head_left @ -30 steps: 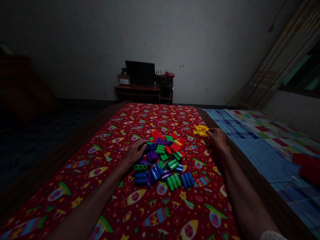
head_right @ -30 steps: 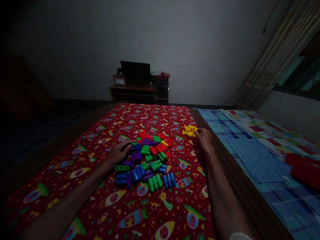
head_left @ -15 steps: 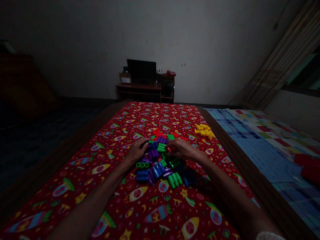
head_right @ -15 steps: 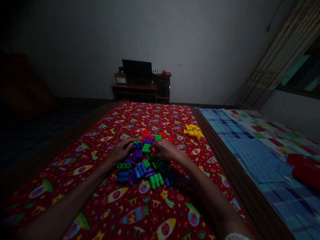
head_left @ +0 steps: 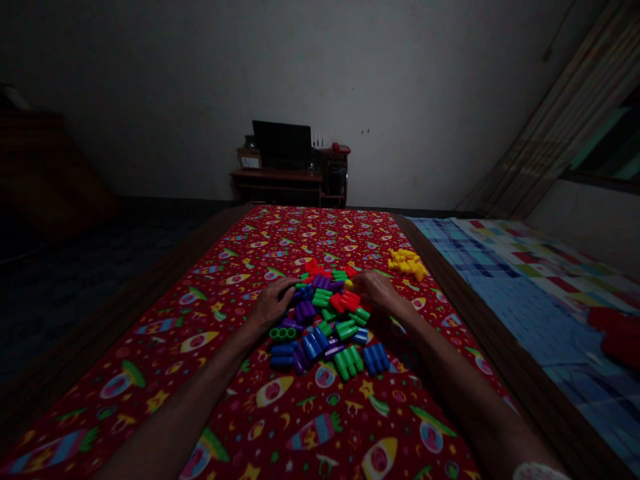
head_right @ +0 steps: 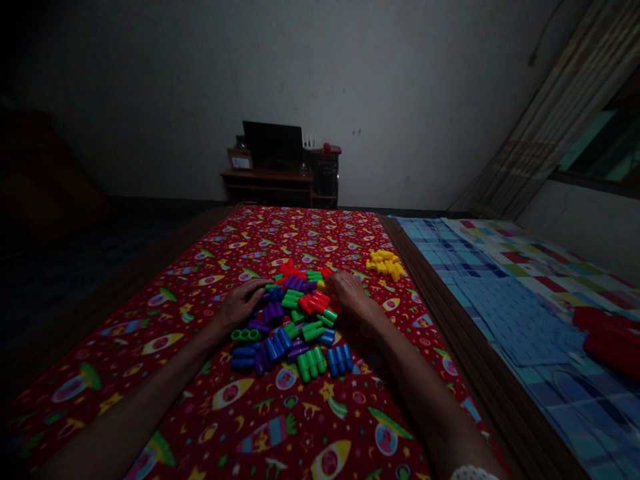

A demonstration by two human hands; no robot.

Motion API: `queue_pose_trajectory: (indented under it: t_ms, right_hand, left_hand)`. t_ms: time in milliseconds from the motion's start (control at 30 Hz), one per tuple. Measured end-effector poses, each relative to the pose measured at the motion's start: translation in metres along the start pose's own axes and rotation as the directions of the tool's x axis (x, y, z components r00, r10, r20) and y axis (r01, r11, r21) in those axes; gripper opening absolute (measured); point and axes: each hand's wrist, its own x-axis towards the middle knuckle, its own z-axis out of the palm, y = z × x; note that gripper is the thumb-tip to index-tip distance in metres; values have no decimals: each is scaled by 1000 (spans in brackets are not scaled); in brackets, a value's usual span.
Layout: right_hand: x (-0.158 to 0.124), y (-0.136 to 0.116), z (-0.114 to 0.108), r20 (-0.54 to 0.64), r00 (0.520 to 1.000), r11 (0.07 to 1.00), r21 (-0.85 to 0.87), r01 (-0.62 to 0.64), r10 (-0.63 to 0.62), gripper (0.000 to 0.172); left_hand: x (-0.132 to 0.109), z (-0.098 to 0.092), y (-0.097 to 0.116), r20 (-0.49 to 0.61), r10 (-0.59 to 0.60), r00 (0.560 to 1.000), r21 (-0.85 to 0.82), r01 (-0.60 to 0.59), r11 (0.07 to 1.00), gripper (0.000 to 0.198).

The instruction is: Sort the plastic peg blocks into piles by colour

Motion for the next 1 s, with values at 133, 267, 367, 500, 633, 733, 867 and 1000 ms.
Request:
queue_pose_trajectory:
  t_ms: [133, 267, 367, 500, 633, 733, 867, 1000]
  right_hand:
    - [4, 17, -13, -143, 985, 978, 200, -66, 95, 35]
    - [-1, 53, -36, -353, 866, 928, 245, -279, 354, 47]
    - [-11, 83, -42, -432, 743, 859, 229, -457, 511, 37]
    - [-23, 116, -40, -437, 719, 840, 232, -490, 541, 39]
    - [-30, 131, -37, -390, 752, 847, 210, -488, 531, 38]
    - [-32, 135, -35, -335, 766, 836, 196, -513, 549, 39]
    - [-32, 135, -33, -343, 756, 827, 143, -544, 557, 39]
    - [-31, 129, -35, -367, 750, 827, 112, -551, 549, 39]
  left_hand:
    - [0, -1, -1, 18, 0, 1000, 5, 0, 1000, 37]
    - [0, -1, -2, 24, -8, 1000, -1, 8, 1000, 37]
    - [0, -1, -1, 13, -5, 1000, -6, 6, 1000, 37]
    - [1, -3, 2, 23, 1, 1000, -12, -1, 1000, 37]
    - [1, -3, 4, 26, -7, 1000, -6, 7, 1000, 37]
    - [1, -2, 3, 23, -9, 1000, -7, 10, 1000, 37]
    - [1, -1, 1, 10, -1, 1000, -11, 1, 1000, 37]
    - [0, -1, 0, 16, -6, 1000, -10, 6, 1000, 37]
